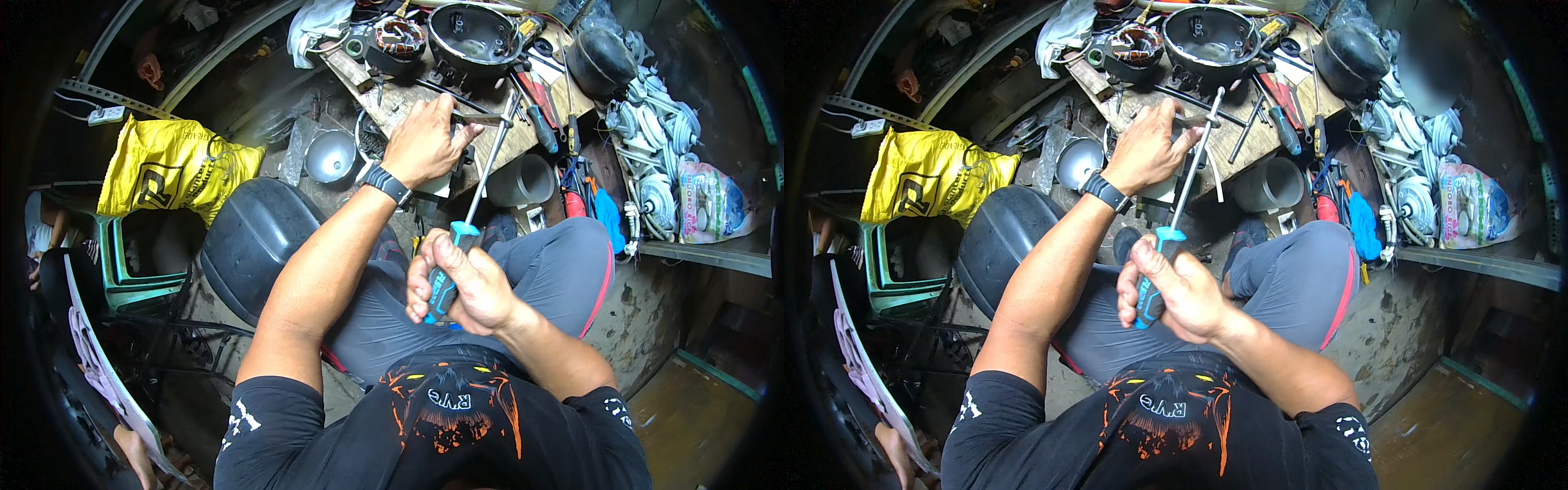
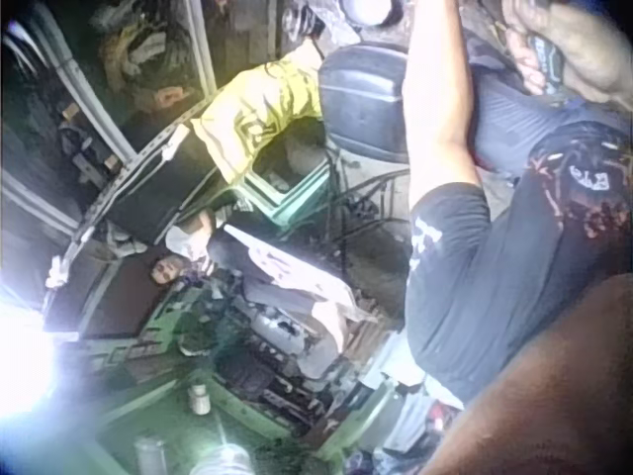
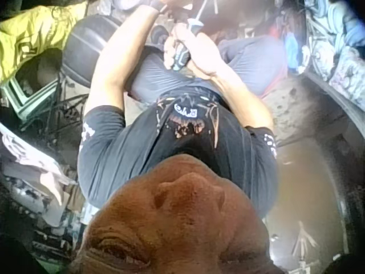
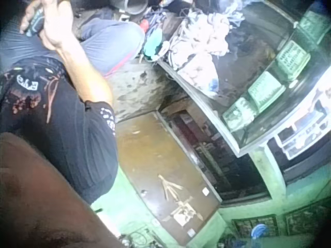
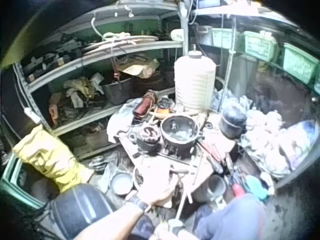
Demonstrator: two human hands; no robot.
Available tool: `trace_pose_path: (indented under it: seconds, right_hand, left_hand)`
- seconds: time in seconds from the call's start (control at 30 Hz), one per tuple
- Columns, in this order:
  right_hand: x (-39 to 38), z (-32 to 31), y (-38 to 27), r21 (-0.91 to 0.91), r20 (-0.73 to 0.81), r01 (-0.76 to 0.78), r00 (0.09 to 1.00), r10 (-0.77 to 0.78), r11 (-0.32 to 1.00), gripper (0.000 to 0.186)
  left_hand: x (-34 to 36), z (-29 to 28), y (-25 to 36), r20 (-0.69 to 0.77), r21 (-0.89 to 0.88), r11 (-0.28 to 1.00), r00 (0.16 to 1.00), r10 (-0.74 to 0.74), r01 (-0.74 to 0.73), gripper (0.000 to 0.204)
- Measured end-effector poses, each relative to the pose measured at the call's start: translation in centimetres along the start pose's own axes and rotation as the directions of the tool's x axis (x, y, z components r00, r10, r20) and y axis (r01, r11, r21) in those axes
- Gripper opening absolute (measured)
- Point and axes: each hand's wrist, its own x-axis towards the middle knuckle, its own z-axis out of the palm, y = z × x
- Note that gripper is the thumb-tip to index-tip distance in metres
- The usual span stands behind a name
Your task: The person works on an appliance motor assembly using a wrench, screwdriver, and pliers to loosen and tighten components while seated at a workbench.
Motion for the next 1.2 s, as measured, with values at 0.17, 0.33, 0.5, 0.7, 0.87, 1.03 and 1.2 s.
trace_pose_path:
  seconds: [0.17, 0.33, 0.5, 0.7, 0.87, 1.03, 1.2]
  right_hand:
    - [1.3, 2.6, 1.6, 0.189, 0.115, 0.036, 0.992, -0.058, 0.981, 0.038]
    - [2.9, 4.3, 2.8, 0.212, 0.103, 0.097, 0.987, -0.121, 0.973, 0.038]
    - [0.1, 1.3, 0.9, 0.094, 0.101, -0.023, 0.995, 0.014, 0.995, 0.032]
    - [-5.9, -0.7, -1.0, -0.307, -0.198, -0.085, 0.98, 0.024, 0.948, 0.023]
    - [-5.7, -0.9, -0.2, -0.151, -0.061, -0.079, 0.996, 0.07, 0.985, 0.022]
    - [-3.3, -0.8, 2.0, -0.215, 0.032, -0.074, 0.996, 0.083, 0.974, 0.021]
    - [-8.8, -3.9, -3.7, -0.927, -0.235, -0.148, 0.946, -0.224, 0.345, 0.028]
  left_hand:
    - [0.4, 0.1, 0.2, 0.02, 0.013, 1.0, 1.0, 0.009, -0.009, 0.044]
    - [0.9, 0.5, -0.7, 0.031, 0.0, 0.998, 0.998, 0.059, -0.059, 0.043]
    - [1.0, -0.3, -0.4, 0.112, -0.022, 0.994, 0.988, 0.106, -0.105, 0.041]
    - [-0.1, -0.4, -0.4, 0.057, 0.004, 0.997, 0.996, 0.073, -0.073, 0.043]
    - [-0.1, -0.5, 0.2, 0.028, -0.018, 1.0, 0.999, 0.026, -0.025, 0.044]
    - [-0.1, 0.4, 0.1, 0.033, -0.03, 0.998, 0.998, -0.048, 0.049, 0.044]
    - [-0.4, -0.3, 0.2, 0.048, -0.039, 0.999, 0.999, -0.006, 0.008, 0.045]
